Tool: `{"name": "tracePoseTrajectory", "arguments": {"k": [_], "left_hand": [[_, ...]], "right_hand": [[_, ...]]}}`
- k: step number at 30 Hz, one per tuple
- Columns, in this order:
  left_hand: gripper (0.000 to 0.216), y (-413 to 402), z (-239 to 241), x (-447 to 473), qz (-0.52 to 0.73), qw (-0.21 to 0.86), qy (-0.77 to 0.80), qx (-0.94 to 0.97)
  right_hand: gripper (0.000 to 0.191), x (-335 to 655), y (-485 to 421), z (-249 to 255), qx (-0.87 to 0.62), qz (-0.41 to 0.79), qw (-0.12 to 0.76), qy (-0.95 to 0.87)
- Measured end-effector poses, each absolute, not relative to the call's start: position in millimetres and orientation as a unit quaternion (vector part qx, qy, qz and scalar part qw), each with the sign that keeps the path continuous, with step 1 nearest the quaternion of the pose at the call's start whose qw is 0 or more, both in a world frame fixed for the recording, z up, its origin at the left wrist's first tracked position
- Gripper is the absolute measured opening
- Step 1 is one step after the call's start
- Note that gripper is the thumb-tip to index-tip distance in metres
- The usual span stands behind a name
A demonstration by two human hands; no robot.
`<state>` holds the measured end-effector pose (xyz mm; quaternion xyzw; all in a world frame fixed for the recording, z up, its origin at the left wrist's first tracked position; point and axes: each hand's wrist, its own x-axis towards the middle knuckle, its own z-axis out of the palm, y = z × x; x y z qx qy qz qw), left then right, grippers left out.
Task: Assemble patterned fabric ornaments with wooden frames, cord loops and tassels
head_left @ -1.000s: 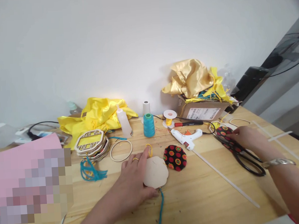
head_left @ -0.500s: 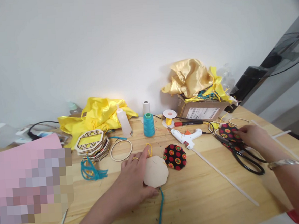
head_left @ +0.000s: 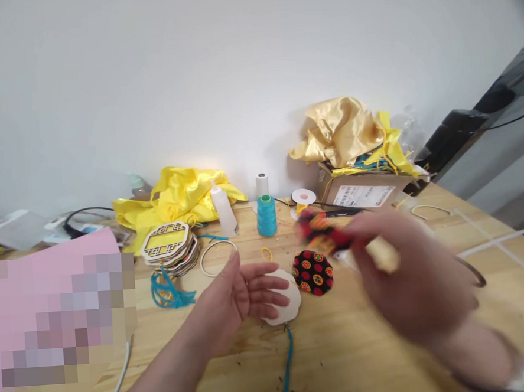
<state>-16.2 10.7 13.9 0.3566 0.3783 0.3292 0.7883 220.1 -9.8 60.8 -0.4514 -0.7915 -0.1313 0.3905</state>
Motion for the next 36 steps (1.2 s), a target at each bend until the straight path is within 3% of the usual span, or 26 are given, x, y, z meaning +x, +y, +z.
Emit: {"name": "tracePoseTrajectory", "arguments": {"k": [2, 6, 9, 12, 16, 18, 23, 33, 36], "left_hand": [[0.064, 10.5, 13.7, -17.4, 0.328, 0.835, 0.323, 0.301], [0.018, 14.0, 5.7, -19.6, 0.372, 0.797, 0.350, 0.321], [0.020, 17.5, 2.1, -19.6, 0.393, 0.767, 0.375, 0.342], [0.022, 18.5, 2.2, -18.4, 0.391, 0.759, 0.389, 0.346], [0.024, 16.4, 0.1, -16.5, 0.382, 0.756, 0.396, 0.354], [0.024, 15.1, -2.2, -15.8, 0.375, 0.752, 0.406, 0.360], [0.022, 14.1, -3.3, -15.4, 0.367, 0.719, 0.456, 0.375], [0.036, 14.2, -2.6, -12.1, 0.361, 0.703, 0.494, 0.362], [0.030, 13.3, -2.4, -12.6, 0.352, 0.702, 0.491, 0.378]], "right_hand": [[0.021, 179.2, -10.3, 43.0, -0.324, -0.132, 0.368, -0.862], [0.017, 161.0, -1.9, 7.6, -0.241, -0.090, 0.308, -0.916], [0.025, 174.1, 5.5, -4.6, -0.289, 0.059, 0.384, -0.875], [0.024, 180.6, 10.5, -6.7, -0.432, 0.240, 0.459, -0.738], [0.024, 172.7, 13.4, -8.5, -0.476, 0.455, 0.409, -0.631], [0.020, 168.0, 13.9, -10.8, -0.467, 0.505, 0.392, -0.610], [0.013, 167.7, 15.3, -15.0, -0.499, 0.485, 0.376, -0.613], [0.024, 173.2, 18.2, -15.9, -0.510, 0.456, 0.352, -0.639], [0.026, 173.4, 17.2, -14.9, -0.511, 0.451, 0.342, -0.647]]}}
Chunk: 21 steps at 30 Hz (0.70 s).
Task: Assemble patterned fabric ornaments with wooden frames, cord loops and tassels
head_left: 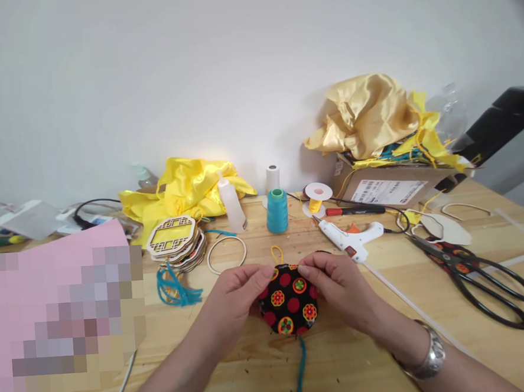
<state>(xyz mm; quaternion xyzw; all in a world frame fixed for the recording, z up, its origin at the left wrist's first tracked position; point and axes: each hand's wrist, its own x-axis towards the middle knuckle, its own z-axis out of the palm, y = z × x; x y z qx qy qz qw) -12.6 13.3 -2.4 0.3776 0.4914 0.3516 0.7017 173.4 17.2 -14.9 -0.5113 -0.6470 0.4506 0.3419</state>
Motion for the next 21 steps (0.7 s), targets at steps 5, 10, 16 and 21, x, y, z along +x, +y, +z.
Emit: {"name": "tracePoseTrajectory", "arguments": {"k": [5, 10, 16, 21], "left_hand": [[0.020, 13.0, -0.1, -13.6, 0.338, 0.689, 0.497, 0.405], [0.016, 10.2, 4.8, -10.5, 0.316, 0.680, 0.491, 0.443], [0.019, 7.9, 9.2, -6.4, 0.295, 0.675, 0.489, 0.467], [0.018, 8.3, 9.0, -4.2, 0.285, 0.639, 0.502, 0.508]], "right_hand": [[0.032, 173.5, 15.8, -12.6, -0.510, 0.419, 0.333, -0.673], [0.015, 173.1, 13.9, -11.8, -0.437, 0.224, 0.453, -0.744], [0.013, 172.8, 11.6, -11.6, -0.355, 0.086, 0.405, -0.838], [0.016, 174.7, 11.5, -15.0, -0.363, 0.051, 0.364, -0.856]]}}
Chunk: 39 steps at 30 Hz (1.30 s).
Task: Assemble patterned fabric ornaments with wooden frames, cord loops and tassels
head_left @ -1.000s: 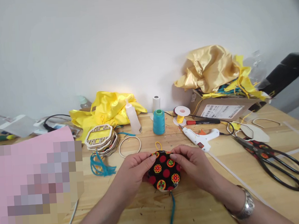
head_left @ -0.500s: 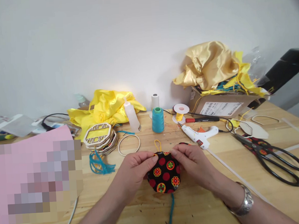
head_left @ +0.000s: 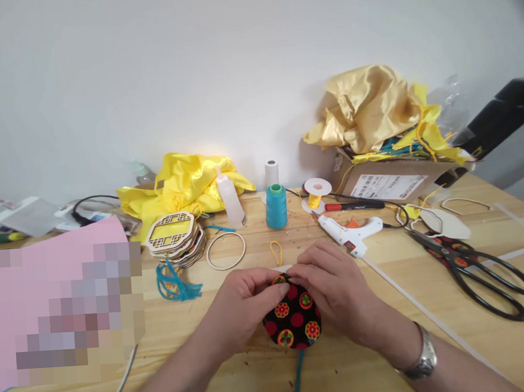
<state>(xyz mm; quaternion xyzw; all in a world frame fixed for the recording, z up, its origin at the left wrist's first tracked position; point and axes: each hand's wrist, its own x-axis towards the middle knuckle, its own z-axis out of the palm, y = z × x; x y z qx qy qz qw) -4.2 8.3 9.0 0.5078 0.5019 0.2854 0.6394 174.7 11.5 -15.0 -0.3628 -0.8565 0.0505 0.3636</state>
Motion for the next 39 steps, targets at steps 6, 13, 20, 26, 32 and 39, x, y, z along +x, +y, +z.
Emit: {"name": "tracePoseTrajectory", "arguments": {"k": [6, 13, 20, 26, 32, 39], "left_hand": [[0.018, 6.1, 7.2, -1.8, 0.288, 0.552, 0.534, 0.573], [0.019, 4.9, 4.5, -2.0, 0.287, 0.546, 0.535, 0.577], [0.020, 4.2, 6.3, -2.5, 0.279, 0.528, 0.531, 0.602], [0.020, 4.0, 6.9, -2.1, 0.278, 0.512, 0.535, 0.611], [0.019, 3.4, 5.7, -2.5, 0.282, 0.525, 0.527, 0.605], [0.017, 2.6, 7.3, -1.9, 0.297, 0.521, 0.538, 0.592]], "right_hand": [[0.018, 173.9, 9.9, -17.1, -0.361, 0.015, 0.326, -0.873], [0.020, 171.0, 5.4, -7.8, -0.339, -0.070, 0.239, -0.907], [0.014, 165.6, 1.7, -14.7, -0.396, -0.052, 0.250, -0.882], [0.019, 160.9, 2.2, -17.1, -0.439, 0.022, 0.291, -0.850], [0.019, 158.8, 1.1, -16.3, -0.475, 0.085, 0.322, -0.814], [0.020, 157.2, 1.2, -18.5, -0.488, 0.106, 0.335, -0.799]]}}
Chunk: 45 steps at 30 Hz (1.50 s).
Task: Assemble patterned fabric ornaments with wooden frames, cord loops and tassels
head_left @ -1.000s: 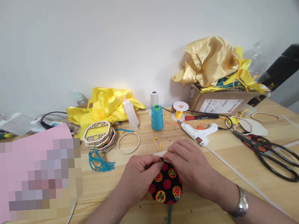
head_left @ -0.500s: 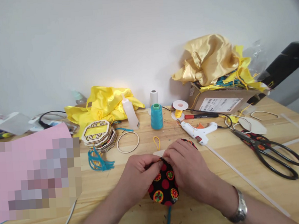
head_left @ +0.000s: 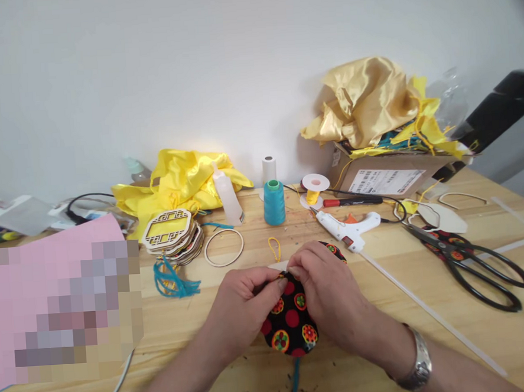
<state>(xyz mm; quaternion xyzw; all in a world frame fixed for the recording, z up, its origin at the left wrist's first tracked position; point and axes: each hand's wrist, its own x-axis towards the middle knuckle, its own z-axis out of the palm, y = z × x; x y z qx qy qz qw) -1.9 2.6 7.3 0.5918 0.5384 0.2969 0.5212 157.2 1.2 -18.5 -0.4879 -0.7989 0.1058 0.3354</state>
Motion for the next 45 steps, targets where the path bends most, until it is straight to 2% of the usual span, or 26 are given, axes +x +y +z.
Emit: {"name": "tracePoseTrajectory", "arguments": {"k": [5, 7, 9, 10, 12, 15, 17, 20, 22, 25, 28, 36, 41, 45], "left_hand": [[0.014, -2.9, 11.9, -2.1, 0.295, 0.582, 0.541, 0.530], [0.012, -1.6, 10.7, -3.0, 0.309, 0.602, 0.539, 0.502], [0.012, 1.6, 7.5, -4.5, 0.341, 0.612, 0.539, 0.469], [0.012, 3.4, 5.7, -5.5, 0.356, 0.617, 0.538, 0.450], [0.015, 6.3, 3.0, -7.2, 0.377, 0.634, 0.534, 0.414], [0.020, 7.8, 3.2, -8.3, 0.379, 0.662, 0.527, 0.376], [0.021, 7.3, 4.9, -7.9, 0.377, 0.670, 0.523, 0.367], [0.018, 5.7, 6.7, -6.6, 0.378, 0.673, 0.514, 0.374], [0.018, 4.6, 6.8, -5.8, 0.373, 0.663, 0.513, 0.398], [0.018, 3.2, 6.3, -4.5, 0.356, 0.640, 0.512, 0.450], [0.020, 1.7, 6.0, -3.4, 0.337, 0.631, 0.512, 0.476], [0.021, -3.7, 10.8, -0.5, 0.296, 0.571, 0.531, 0.552], [0.023, -5.4, 11.8, 2.3, 0.288, 0.506, 0.538, 0.609], [0.027, -5.7, 9.0, 2.8, 0.265, 0.444, 0.533, 0.669]], "right_hand": [[0.020, 178.4, 20.9, -7.3, -0.580, 0.155, 0.414, -0.684], [0.021, 187.7, 23.7, 1.9, -0.583, 0.228, 0.456, -0.632], [0.022, 192.2, 18.7, 12.2, -0.526, 0.340, 0.460, -0.629], [0.023, 192.4, 13.9, 17.1, -0.476, 0.405, 0.437, -0.647], [0.026, 189.0, 2.5, 24.9, -0.347, 0.510, 0.333, -0.713], [0.023, 179.6, -10.3, 29.7, -0.164, 0.537, 0.177, -0.808], [0.017, 175.2, -13.3, 29.4, -0.109, 0.520, 0.151, -0.834], [0.017, 175.2, -11.7, 26.5, -0.141, 0.516, 0.206, -0.820], [0.012, 177.4, -8.4, 22.1, -0.226, 0.480, 0.285, -0.798], [0.013, 178.3, -1.6, 10.7, -0.352, 0.326, 0.391, -0.786], [0.015, 176.3, 4.3, -0.7, -0.374, 0.194, 0.416, -0.806], [0.015, 176.8, 8.4, -5.3, -0.336, 0.076, 0.358, -0.868], [0.019, 174.5, 5.4, -3.3, -0.334, -0.031, 0.263, -0.905], [0.015, 170.6, -0.8, -1.3, -0.336, -0.105, 0.175, -0.919]]}}
